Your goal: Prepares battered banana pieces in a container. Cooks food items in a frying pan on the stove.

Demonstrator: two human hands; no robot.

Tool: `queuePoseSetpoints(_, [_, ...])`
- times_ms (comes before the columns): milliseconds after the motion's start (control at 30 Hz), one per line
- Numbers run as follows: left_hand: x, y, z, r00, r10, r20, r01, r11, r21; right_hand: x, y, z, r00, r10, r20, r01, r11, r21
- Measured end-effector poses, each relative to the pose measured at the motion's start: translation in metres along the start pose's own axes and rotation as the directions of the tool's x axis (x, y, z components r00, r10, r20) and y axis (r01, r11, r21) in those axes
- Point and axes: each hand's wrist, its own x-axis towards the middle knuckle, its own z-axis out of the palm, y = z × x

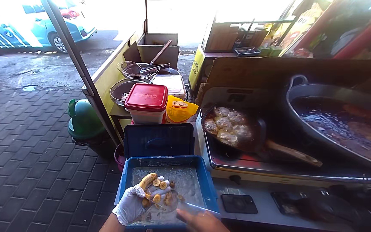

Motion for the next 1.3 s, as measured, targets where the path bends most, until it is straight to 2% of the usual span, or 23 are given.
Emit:
queuePoseSetpoints(200, [0.002, 0.001, 0.003, 1.000, 0.014, -0.003, -0.014, 0.999, 0.053, 0.005, -0.002, 0.003, 0.997, 0.043, 0.064, -0.041, 0.999, -0.031])
queuePoseSetpoints(333, [0.003, 0.002, -0.009, 0.997, 0.047, -0.059, -0.037, 0.985, 0.167, -0.001, -0.001, 0.005, 0.998, 0.057, 0.015, -0.053, 0.980, -0.194])
queuePoseSetpoints(400, [0.006, 0.005, -0.014, 0.991, 0.107, -0.082, -0.076, 0.944, 0.322, -0.007, 0.002, 0.002, 0.996, 0.091, -0.027, -0.094, 0.976, -0.197])
queuePoseSetpoints(500, [0.006, 0.012, -0.017, 0.970, 0.217, -0.113, -0.121, 0.827, 0.548, -0.015, 0.002, -0.006, 0.987, 0.146, -0.072, -0.153, 0.982, -0.109])
queuePoseSetpoints(600, [0.004, 0.013, -0.016, 0.952, 0.276, -0.131, -0.138, 0.770, 0.623, -0.013, -0.001, -0.009, 0.980, 0.169, -0.109, -0.175, 0.983, -0.054])
queuePoseSetpoints(733, [0.007, 0.004, -0.002, 0.955, 0.249, -0.163, -0.095, 0.775, 0.625, 0.008, -0.008, -0.005, 0.969, 0.151, -0.193, -0.163, 0.986, -0.046])
queuePoseSetpoints(833, [0.009, -0.005, 0.003, 0.963, 0.209, -0.167, -0.062, 0.782, 0.620, 0.022, -0.009, 0.002, 0.968, 0.149, -0.204, -0.166, 0.984, -0.070])
queuePoseSetpoints(1000, [0.004, -0.011, 0.000, 0.960, 0.180, -0.216, -0.023, 0.815, 0.579, 0.027, -0.002, 0.009, 0.974, 0.209, -0.085, -0.212, 0.977, -0.032])
queuePoseSetpoints(1167, [-0.001, -0.014, -0.007, 0.960, 0.151, -0.237, 0.013, 0.821, 0.571, 0.022, -0.013, 0.006, 0.979, 0.178, -0.097, -0.181, 0.983, -0.030])
queuePoseSetpoints(1300, [-0.001, -0.017, -0.008, 0.969, 0.111, -0.219, 0.018, 0.858, 0.514, 0.021, -0.011, 0.012, 0.981, 0.193, -0.008, -0.193, 0.981, -0.030])
